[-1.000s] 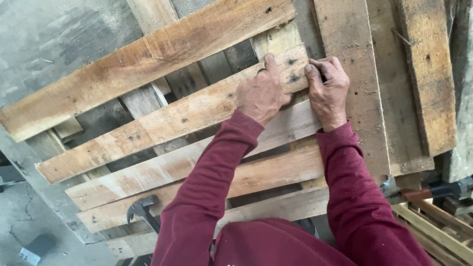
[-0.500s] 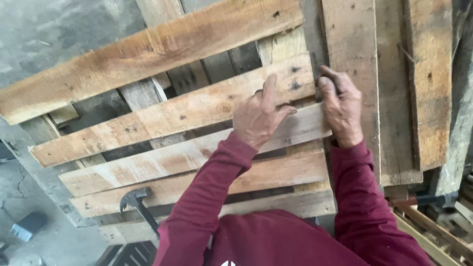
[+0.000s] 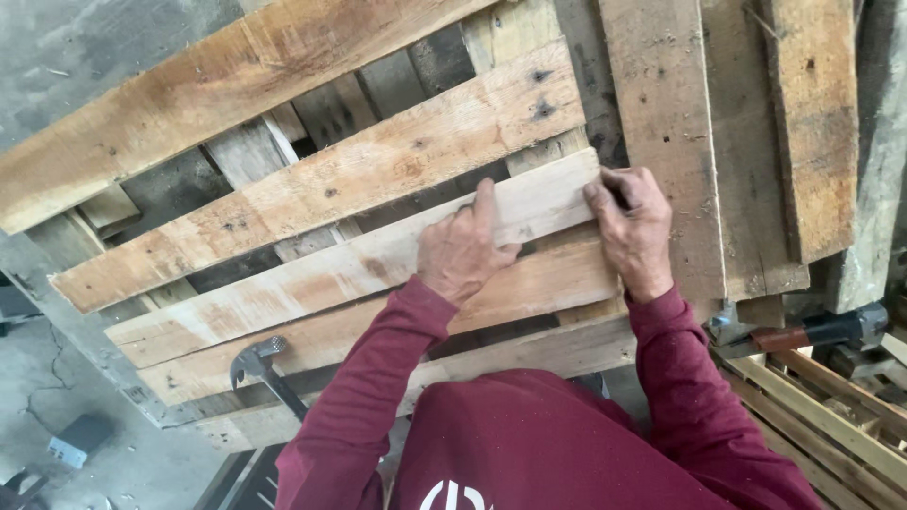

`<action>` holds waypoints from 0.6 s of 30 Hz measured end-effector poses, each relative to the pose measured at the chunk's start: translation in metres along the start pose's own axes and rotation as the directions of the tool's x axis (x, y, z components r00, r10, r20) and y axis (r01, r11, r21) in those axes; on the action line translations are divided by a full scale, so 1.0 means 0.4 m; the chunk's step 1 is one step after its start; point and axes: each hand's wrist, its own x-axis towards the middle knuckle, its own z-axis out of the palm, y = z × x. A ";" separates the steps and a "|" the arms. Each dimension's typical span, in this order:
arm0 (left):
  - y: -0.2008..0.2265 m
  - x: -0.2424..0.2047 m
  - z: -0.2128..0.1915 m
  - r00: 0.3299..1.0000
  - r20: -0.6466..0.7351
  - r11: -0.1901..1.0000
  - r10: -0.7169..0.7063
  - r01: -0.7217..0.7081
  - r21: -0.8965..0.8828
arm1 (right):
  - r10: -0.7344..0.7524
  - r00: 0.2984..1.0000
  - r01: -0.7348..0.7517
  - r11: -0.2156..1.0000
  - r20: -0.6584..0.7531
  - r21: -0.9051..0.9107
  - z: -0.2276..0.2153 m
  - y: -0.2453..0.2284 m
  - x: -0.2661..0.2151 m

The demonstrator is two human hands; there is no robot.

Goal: The person assembles a wooden pallet by placing planks onto a base frame and securing them with nails. They use a hammer to drive nails into the wood, working methodically across the structure.

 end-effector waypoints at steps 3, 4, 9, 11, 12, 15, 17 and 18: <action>-0.006 -0.010 0.007 0.995 -0.093 0.999 0.036 -0.038 -0.018 | -0.040 0.999 0.040 0.999 0.000 -0.027 -0.004 -0.001 -0.004; -0.007 -0.011 0.013 0.992 -0.117 0.998 0.054 -0.056 -0.015 | -0.049 0.999 0.049 0.998 -0.005 -0.028 -0.004 0.000 -0.004; -0.018 -0.025 0.047 0.969 -0.223 0.994 0.108 -0.113 -0.008 | 0.061 0.998 -0.060 0.993 -0.002 0.098 0.005 0.007 -0.004; -0.019 -0.044 0.056 0.984 -0.160 0.996 0.080 -0.084 -0.022 | 0.069 0.998 -0.070 0.990 0.016 0.122 0.003 0.011 -0.005; -0.017 -0.058 0.059 0.990 -0.125 0.997 0.068 -0.072 -0.028 | 0.068 0.997 -0.071 0.987 0.031 0.141 -0.003 0.013 -0.007; -0.006 -0.125 0.065 0.920 -0.356 0.982 0.163 -0.186 -0.030 | 0.102 0.994 -0.106 0.989 0.044 0.105 -0.040 0.018 -0.044; 0.006 -0.165 0.067 0.956 -0.255 0.986 0.147 -0.162 -0.039 | 0.076 0.997 -0.077 0.997 0.027 0.031 -0.069 0.018 -0.074; 0.014 -0.186 0.070 0.970 -0.202 0.988 0.135 -0.146 -0.043 | 0.040 0.999 -0.040 0.999 0.022 -0.016 -0.084 0.017 -0.100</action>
